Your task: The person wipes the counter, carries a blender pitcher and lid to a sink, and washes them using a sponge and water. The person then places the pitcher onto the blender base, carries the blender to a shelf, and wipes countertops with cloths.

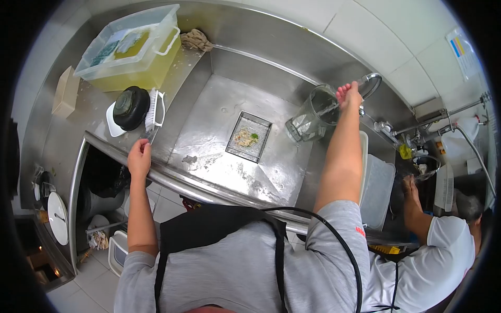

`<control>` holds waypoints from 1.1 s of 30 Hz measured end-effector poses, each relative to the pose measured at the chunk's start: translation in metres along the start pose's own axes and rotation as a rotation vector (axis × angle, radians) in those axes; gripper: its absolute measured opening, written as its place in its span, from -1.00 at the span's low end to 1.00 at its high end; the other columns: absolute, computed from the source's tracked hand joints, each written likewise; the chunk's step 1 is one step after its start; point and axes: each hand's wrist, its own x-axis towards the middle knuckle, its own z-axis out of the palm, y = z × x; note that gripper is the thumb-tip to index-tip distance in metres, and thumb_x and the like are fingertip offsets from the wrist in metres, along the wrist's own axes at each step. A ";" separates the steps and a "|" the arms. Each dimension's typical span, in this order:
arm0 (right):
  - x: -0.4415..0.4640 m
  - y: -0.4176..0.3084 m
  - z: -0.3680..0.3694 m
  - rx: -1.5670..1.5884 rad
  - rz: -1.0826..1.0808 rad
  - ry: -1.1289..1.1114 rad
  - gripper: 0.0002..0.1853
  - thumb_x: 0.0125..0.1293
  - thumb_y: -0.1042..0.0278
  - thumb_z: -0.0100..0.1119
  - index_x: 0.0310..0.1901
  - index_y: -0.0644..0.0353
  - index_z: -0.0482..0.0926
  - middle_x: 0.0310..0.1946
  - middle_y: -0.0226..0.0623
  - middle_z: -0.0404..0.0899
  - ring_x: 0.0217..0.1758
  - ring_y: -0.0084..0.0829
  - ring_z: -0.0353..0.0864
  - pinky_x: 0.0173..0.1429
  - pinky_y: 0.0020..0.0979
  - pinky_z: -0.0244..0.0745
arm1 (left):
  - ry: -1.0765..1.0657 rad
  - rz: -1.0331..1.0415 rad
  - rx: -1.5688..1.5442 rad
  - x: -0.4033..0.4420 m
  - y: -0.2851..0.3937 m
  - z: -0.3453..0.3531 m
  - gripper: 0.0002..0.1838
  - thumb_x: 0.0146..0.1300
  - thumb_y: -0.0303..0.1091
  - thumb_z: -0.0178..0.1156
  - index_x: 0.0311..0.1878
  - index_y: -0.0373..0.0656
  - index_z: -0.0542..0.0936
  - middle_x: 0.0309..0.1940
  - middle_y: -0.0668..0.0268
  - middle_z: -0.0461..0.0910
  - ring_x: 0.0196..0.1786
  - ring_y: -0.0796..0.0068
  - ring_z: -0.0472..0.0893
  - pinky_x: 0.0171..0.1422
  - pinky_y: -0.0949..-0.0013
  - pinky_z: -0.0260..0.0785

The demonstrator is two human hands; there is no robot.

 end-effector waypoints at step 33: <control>-0.029 0.211 -0.086 -0.443 -0.528 0.133 -0.59 -0.03 0.43 0.11 -0.15 0.39 0.23 -0.39 -0.19 0.39 -0.31 -0.42 0.40 -0.19 -0.41 0.31 | -0.022 -0.051 0.078 0.004 0.001 0.004 -0.79 0.04 -0.27 0.04 -0.31 -0.20 0.49 -0.50 0.21 0.52 -0.43 0.32 0.51 -0.32 0.36 0.31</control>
